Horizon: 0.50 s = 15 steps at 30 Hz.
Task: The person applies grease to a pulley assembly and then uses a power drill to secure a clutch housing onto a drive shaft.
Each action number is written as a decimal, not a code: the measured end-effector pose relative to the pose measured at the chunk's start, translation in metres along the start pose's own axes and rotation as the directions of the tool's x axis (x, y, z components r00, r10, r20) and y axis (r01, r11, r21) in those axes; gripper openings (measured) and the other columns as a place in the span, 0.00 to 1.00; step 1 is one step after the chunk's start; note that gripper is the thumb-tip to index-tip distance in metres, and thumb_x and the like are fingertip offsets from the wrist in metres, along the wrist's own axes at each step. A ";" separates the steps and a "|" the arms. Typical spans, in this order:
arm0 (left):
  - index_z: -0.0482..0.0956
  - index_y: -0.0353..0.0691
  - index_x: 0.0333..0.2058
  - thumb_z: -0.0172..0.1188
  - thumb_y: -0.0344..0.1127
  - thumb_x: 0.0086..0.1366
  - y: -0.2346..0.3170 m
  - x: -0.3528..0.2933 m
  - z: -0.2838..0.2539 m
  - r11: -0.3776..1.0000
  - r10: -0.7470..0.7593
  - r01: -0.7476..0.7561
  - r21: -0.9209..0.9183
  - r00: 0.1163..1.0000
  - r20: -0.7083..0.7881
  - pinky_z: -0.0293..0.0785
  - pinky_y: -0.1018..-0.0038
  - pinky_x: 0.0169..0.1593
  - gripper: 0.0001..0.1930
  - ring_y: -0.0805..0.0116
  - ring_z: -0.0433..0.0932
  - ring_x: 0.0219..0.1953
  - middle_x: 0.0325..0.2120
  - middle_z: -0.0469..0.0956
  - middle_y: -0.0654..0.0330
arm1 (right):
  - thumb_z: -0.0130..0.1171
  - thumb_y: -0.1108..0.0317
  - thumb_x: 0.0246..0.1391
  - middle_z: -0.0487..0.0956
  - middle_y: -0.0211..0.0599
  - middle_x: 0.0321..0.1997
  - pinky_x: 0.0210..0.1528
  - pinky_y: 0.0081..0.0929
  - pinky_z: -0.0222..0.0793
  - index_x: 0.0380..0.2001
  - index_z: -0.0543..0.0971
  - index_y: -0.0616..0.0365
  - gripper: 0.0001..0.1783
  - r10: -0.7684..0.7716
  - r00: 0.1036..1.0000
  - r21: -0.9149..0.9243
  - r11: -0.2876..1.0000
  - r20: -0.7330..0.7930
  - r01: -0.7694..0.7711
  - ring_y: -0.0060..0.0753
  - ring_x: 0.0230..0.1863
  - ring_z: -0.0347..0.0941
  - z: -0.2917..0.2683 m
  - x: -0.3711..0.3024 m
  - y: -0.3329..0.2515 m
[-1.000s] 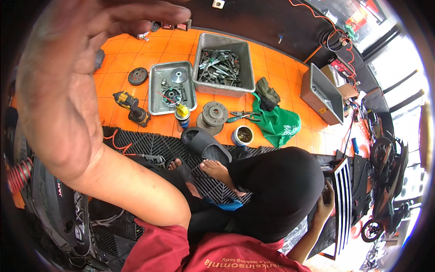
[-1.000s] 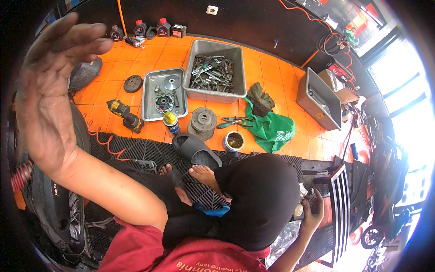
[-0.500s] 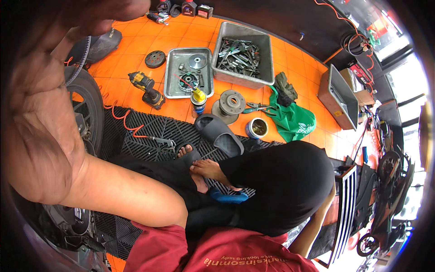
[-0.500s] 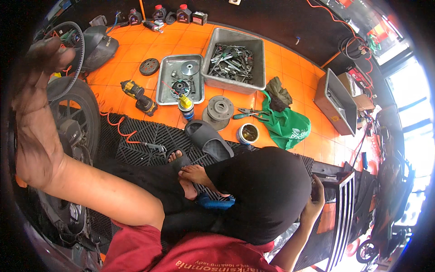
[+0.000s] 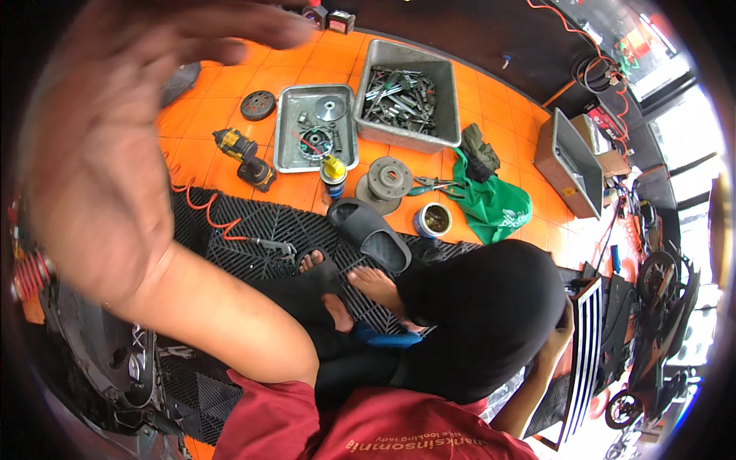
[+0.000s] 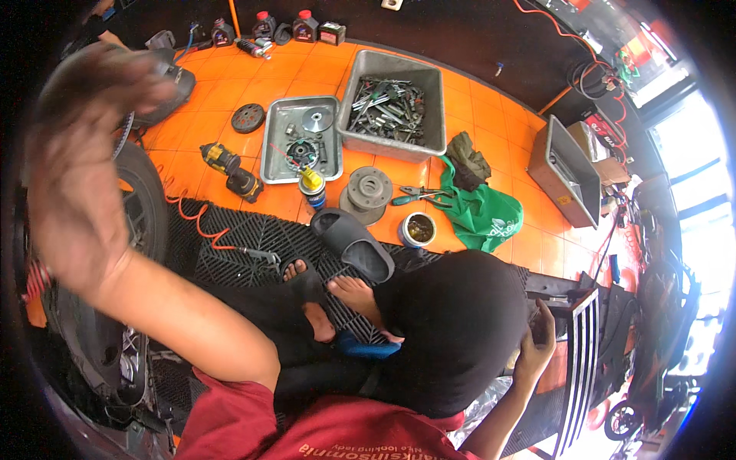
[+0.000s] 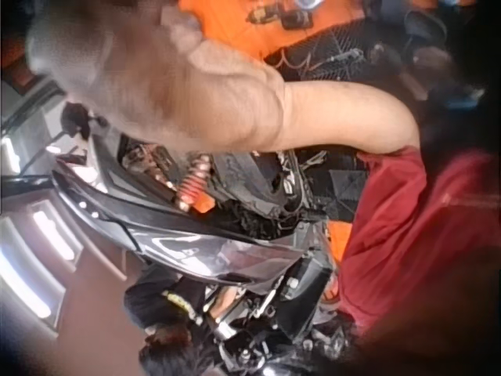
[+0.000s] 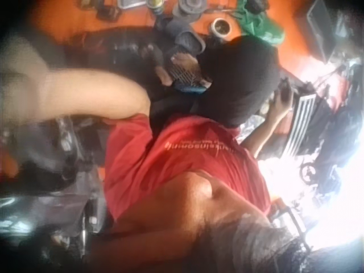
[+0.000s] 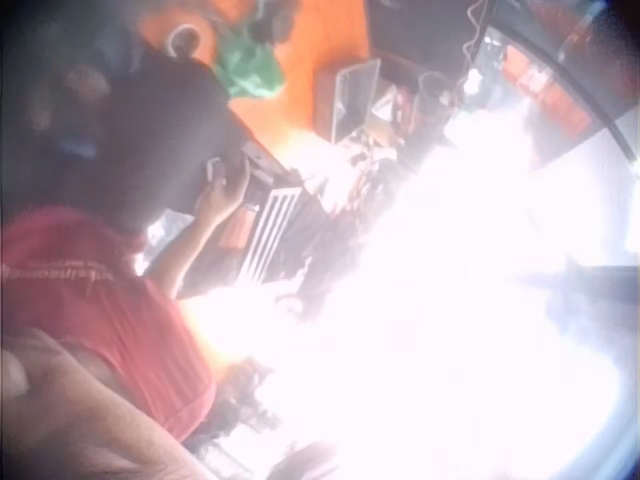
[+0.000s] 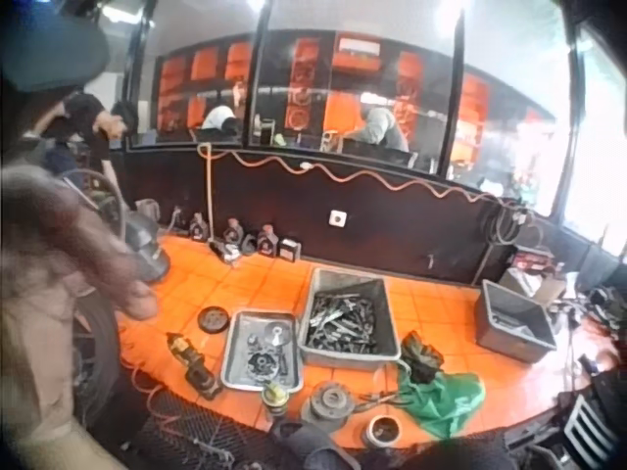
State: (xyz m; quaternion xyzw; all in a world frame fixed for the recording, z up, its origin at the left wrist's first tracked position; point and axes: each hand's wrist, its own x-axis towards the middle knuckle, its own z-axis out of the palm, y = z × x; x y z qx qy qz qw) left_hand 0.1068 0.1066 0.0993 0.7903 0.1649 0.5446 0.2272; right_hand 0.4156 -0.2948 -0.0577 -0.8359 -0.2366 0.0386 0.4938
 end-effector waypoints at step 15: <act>0.63 0.40 0.65 0.75 0.57 0.47 -0.168 -0.286 0.259 0.583 -0.810 0.233 0.778 0.244 0.534 0.66 0.56 0.62 0.50 0.48 0.63 0.66 0.63 0.65 0.47 | 0.64 0.74 0.51 0.80 0.40 0.52 0.59 0.30 0.67 0.55 0.75 0.68 0.25 -0.023 0.996 0.004 1.000 -0.088 0.023 0.32 0.54 0.75 -0.053 -0.005 0.039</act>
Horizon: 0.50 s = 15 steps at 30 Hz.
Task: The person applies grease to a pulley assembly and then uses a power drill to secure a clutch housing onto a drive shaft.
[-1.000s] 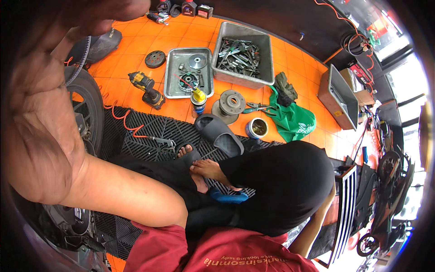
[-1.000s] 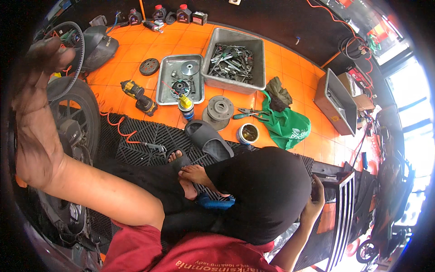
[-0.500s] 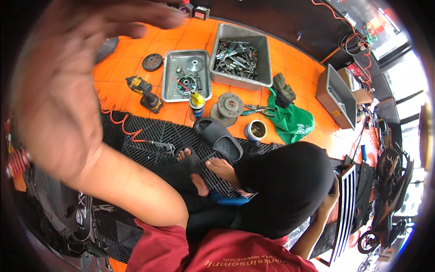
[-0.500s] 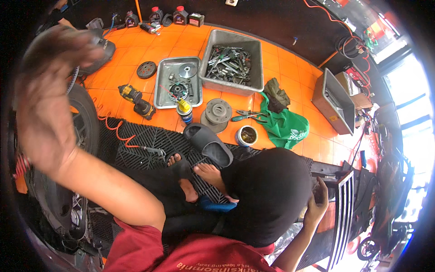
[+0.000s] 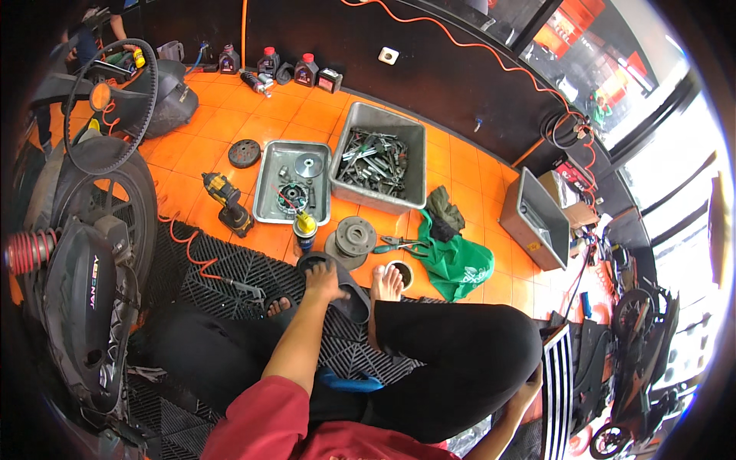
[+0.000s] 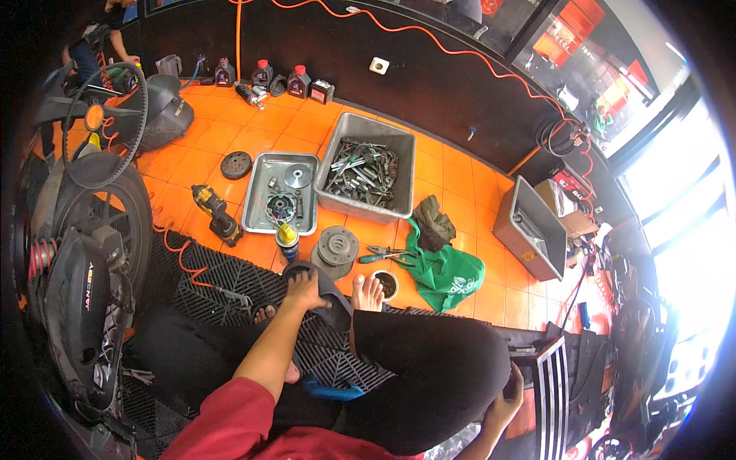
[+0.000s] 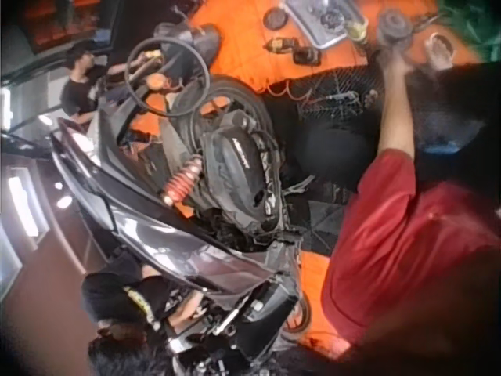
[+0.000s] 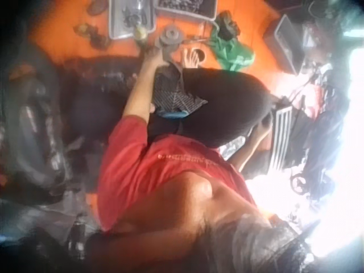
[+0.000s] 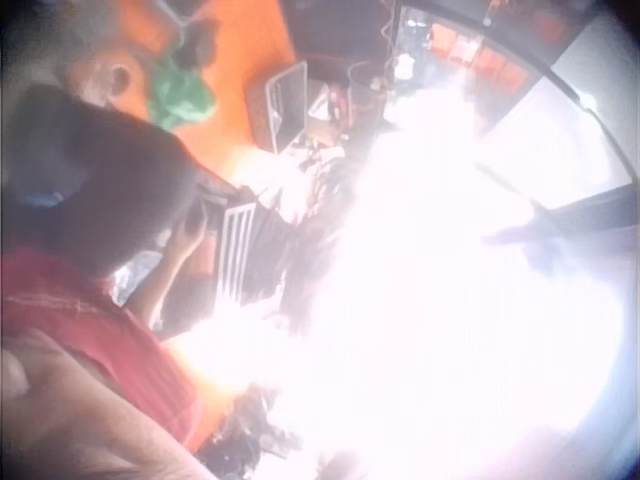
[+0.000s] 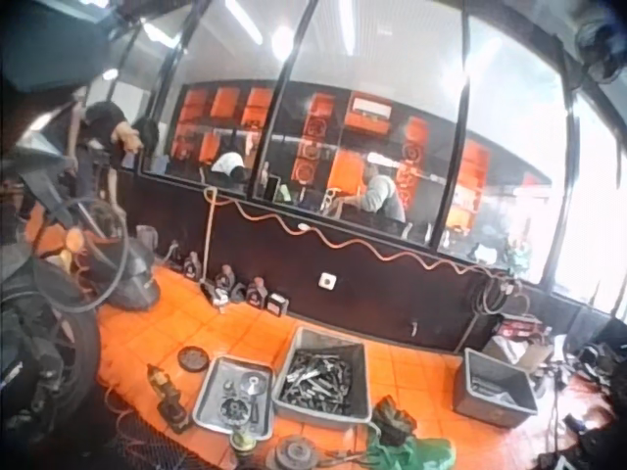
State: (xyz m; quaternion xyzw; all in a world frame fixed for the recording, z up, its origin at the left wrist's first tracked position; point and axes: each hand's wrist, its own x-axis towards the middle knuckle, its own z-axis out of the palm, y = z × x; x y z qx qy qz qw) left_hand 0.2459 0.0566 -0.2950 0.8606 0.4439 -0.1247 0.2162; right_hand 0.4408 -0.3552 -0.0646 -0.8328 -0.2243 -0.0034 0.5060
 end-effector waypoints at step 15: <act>0.55 0.36 0.68 0.73 0.57 0.50 0.028 -0.032 0.029 0.893 -0.191 0.242 -0.379 0.967 0.167 0.70 0.59 0.62 0.54 0.43 0.67 0.64 0.69 0.52 0.40 | 0.62 0.79 0.50 0.80 0.33 0.41 0.48 0.21 0.70 0.55 0.75 0.67 0.26 0.072 0.997 0.071 0.995 -0.008 -0.071 0.23 0.42 0.75 0.016 0.018 0.017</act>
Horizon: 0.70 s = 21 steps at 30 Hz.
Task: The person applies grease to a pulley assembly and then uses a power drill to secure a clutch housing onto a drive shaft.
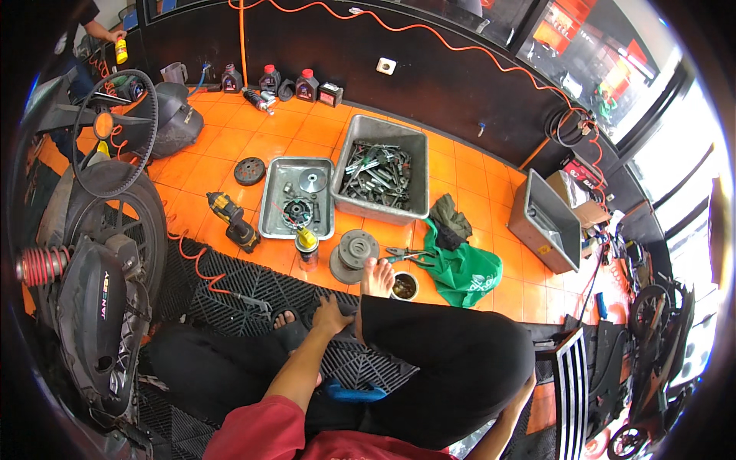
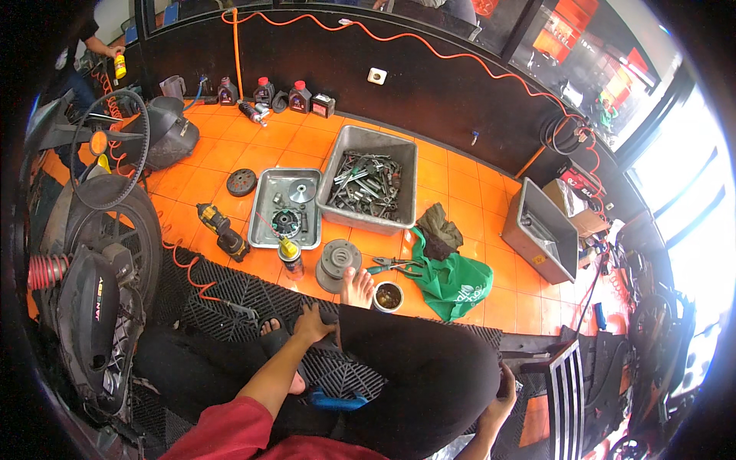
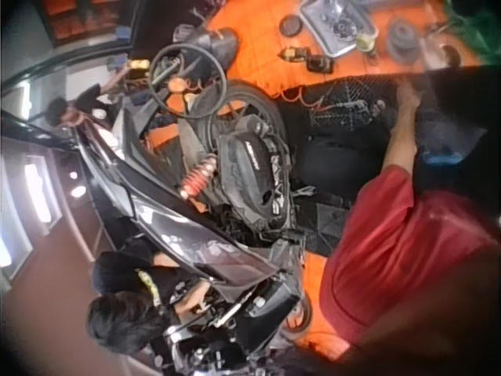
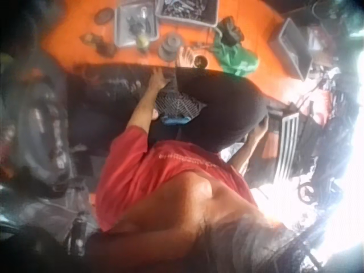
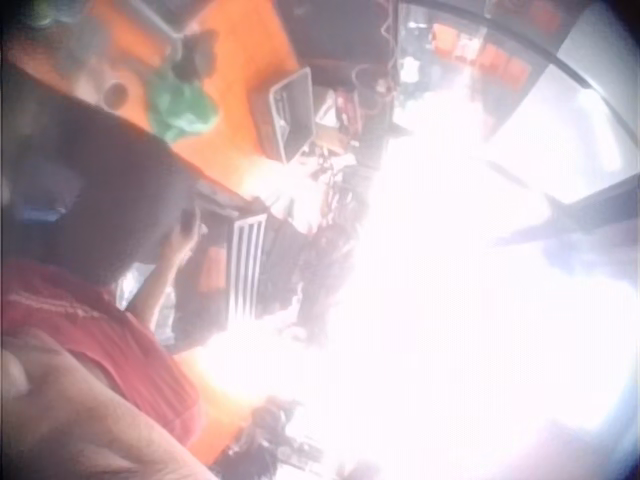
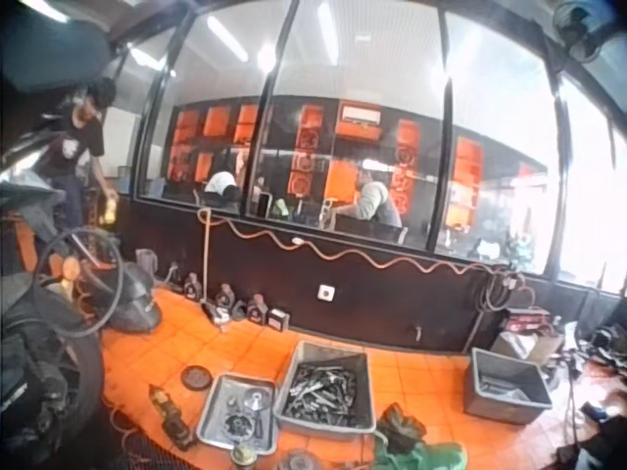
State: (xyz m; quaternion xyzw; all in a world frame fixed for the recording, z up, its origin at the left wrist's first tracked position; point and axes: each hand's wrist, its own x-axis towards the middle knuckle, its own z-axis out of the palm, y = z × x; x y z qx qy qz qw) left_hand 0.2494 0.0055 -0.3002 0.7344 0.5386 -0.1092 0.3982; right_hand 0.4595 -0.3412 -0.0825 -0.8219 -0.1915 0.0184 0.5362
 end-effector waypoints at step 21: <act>0.81 0.39 0.48 0.41 0.52 0.70 0.124 0.208 -0.058 0.993 0.108 -0.113 -0.017 0.976 -0.190 0.71 0.55 0.58 0.26 0.48 0.77 0.54 0.50 0.79 0.45 | 0.49 0.65 0.66 0.77 0.40 0.36 0.37 0.24 0.73 0.44 0.71 0.63 0.11 0.096 0.834 0.229 0.939 0.544 -0.257 0.30 0.33 0.76 0.208 0.133 0.009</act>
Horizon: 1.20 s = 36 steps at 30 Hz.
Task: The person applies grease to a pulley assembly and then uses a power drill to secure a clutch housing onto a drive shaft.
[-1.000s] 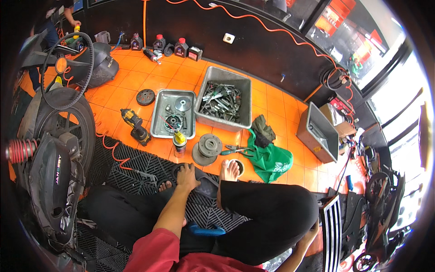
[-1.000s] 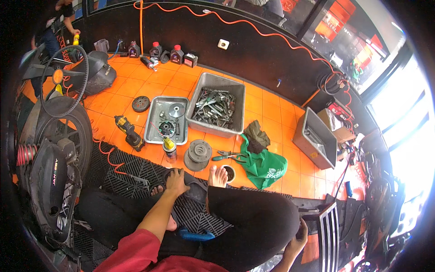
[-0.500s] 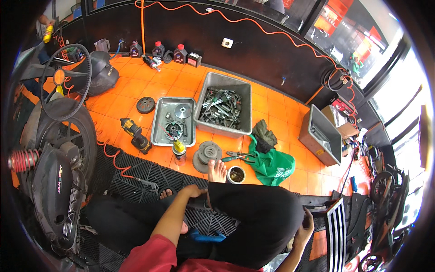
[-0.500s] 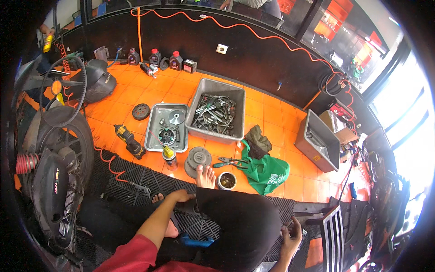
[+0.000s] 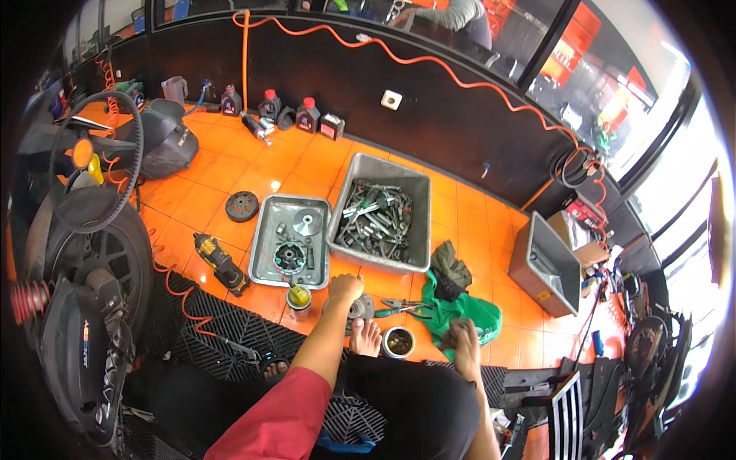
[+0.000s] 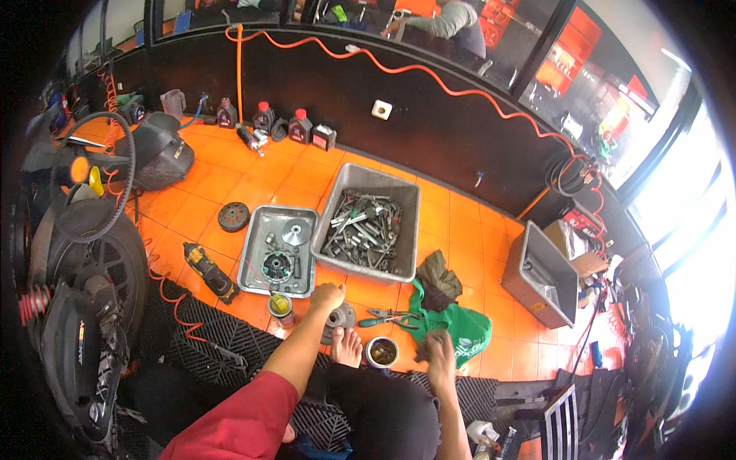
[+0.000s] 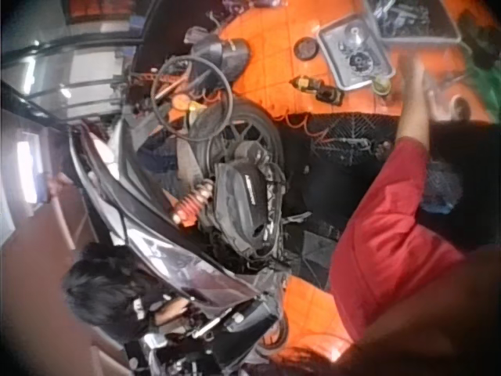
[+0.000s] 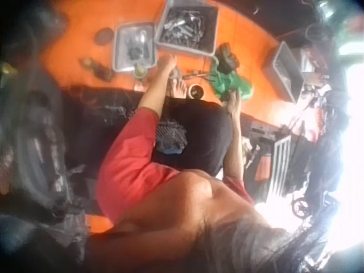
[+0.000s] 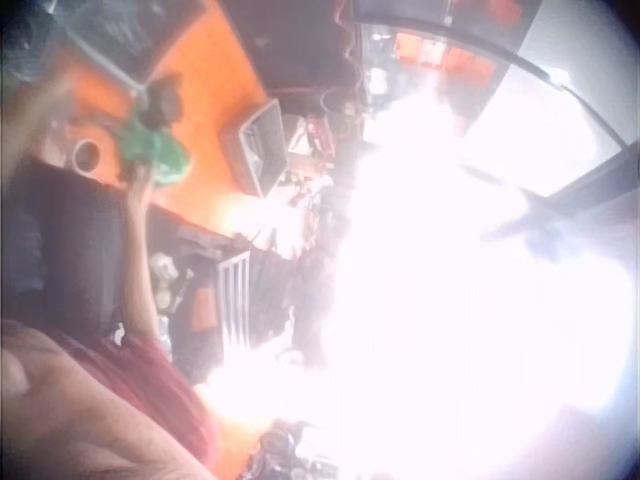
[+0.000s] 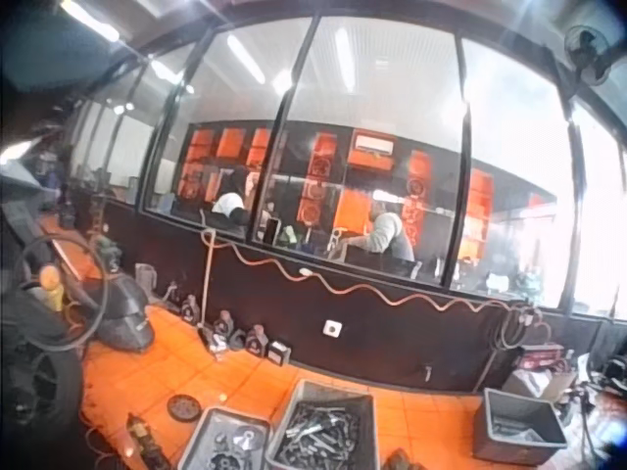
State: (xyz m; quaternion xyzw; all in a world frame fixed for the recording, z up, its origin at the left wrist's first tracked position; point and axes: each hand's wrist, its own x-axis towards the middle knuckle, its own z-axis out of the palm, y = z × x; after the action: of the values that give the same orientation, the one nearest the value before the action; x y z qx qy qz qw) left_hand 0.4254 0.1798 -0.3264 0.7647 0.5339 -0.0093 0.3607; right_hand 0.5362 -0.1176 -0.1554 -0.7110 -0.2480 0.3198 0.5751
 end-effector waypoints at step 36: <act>0.83 0.28 0.29 0.49 0.40 0.64 -0.049 0.030 0.026 0.995 0.092 -0.091 0.049 0.996 -0.022 0.76 0.54 0.50 0.20 0.43 0.80 0.43 0.38 0.81 0.39 | 0.46 0.66 0.60 0.78 0.60 0.41 0.54 0.52 0.65 0.42 0.72 0.65 0.14 0.242 0.965 -0.513 0.818 -0.105 -0.260 0.63 0.48 0.73 0.226 0.174 0.194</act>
State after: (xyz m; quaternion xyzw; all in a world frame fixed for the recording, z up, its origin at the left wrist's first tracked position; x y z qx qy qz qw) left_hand 0.4078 0.1976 -0.3840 0.7968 0.5025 0.0037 0.3357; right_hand 0.4830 0.1151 -0.4049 -0.8722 -0.2196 0.3008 0.3172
